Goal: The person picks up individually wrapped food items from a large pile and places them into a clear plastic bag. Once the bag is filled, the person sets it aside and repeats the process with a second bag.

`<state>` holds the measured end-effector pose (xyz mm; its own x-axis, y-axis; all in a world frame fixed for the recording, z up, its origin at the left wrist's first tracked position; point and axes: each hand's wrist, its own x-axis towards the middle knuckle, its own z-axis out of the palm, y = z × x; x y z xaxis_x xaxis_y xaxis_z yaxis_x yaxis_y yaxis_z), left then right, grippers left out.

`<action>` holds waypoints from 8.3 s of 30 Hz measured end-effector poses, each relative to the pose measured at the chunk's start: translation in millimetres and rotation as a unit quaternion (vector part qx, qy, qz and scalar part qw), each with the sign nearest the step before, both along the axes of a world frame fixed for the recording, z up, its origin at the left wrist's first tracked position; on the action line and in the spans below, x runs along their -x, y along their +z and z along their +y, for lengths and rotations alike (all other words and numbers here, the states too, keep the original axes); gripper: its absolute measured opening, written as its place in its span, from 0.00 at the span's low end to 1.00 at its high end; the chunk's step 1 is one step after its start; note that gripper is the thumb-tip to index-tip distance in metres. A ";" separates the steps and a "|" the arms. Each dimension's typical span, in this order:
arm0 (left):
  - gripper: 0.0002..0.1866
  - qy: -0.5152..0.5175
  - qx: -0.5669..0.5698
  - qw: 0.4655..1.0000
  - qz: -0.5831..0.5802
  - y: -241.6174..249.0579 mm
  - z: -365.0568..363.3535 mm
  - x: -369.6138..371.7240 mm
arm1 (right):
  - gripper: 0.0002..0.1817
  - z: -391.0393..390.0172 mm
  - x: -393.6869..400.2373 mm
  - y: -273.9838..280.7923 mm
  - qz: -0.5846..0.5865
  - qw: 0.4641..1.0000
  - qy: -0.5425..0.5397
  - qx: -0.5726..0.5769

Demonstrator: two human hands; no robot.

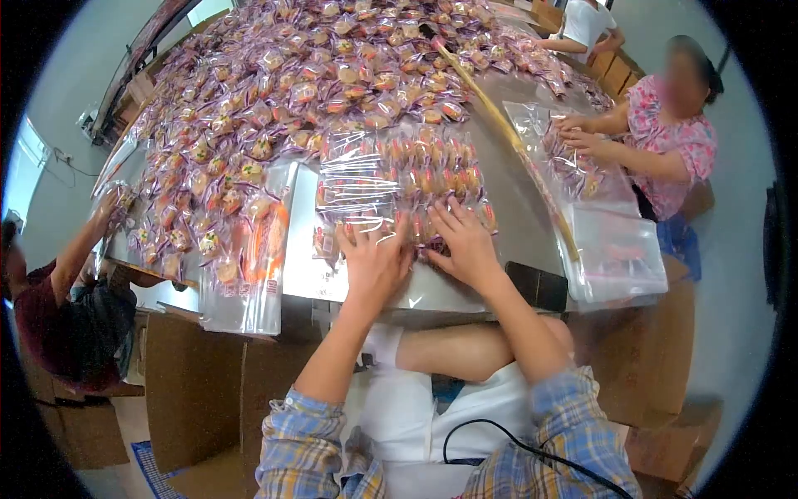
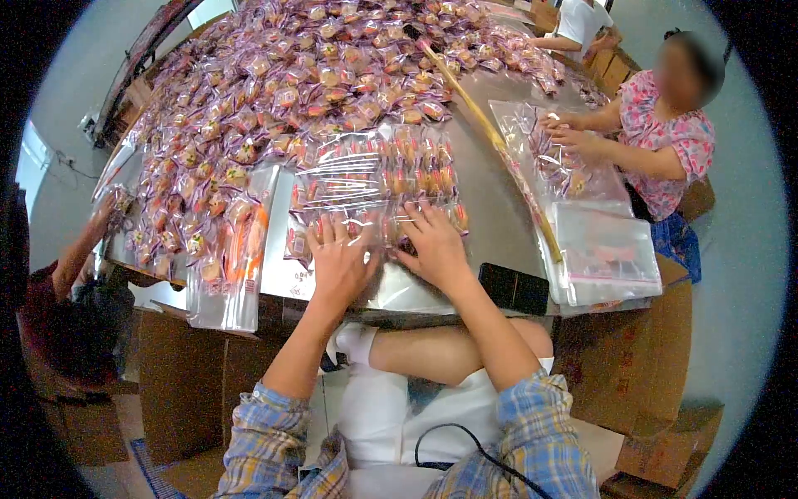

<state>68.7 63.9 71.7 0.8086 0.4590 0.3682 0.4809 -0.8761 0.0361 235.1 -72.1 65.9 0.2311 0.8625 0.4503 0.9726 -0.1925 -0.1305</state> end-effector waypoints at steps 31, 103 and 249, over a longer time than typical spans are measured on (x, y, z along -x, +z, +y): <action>0.38 0.031 -0.017 0.997 -0.069 -1.2 -9.5 -10.2 | 0.25 -40.4 5.4 -11.1 0.031 0.994 0.078 -0.072; 0.39 0.075 0.312 0.915 -0.245 -13.3 44.9 78.7 | 0.38 -8.6 49.6 -4.4 -0.055 0.996 -0.066 -0.018; 0.26 -0.161 -0.033 0.977 -0.138 -14.0 -33.2 27.2 | 0.38 -30.3 -18.1 14.5 0.028 0.995 0.065 0.074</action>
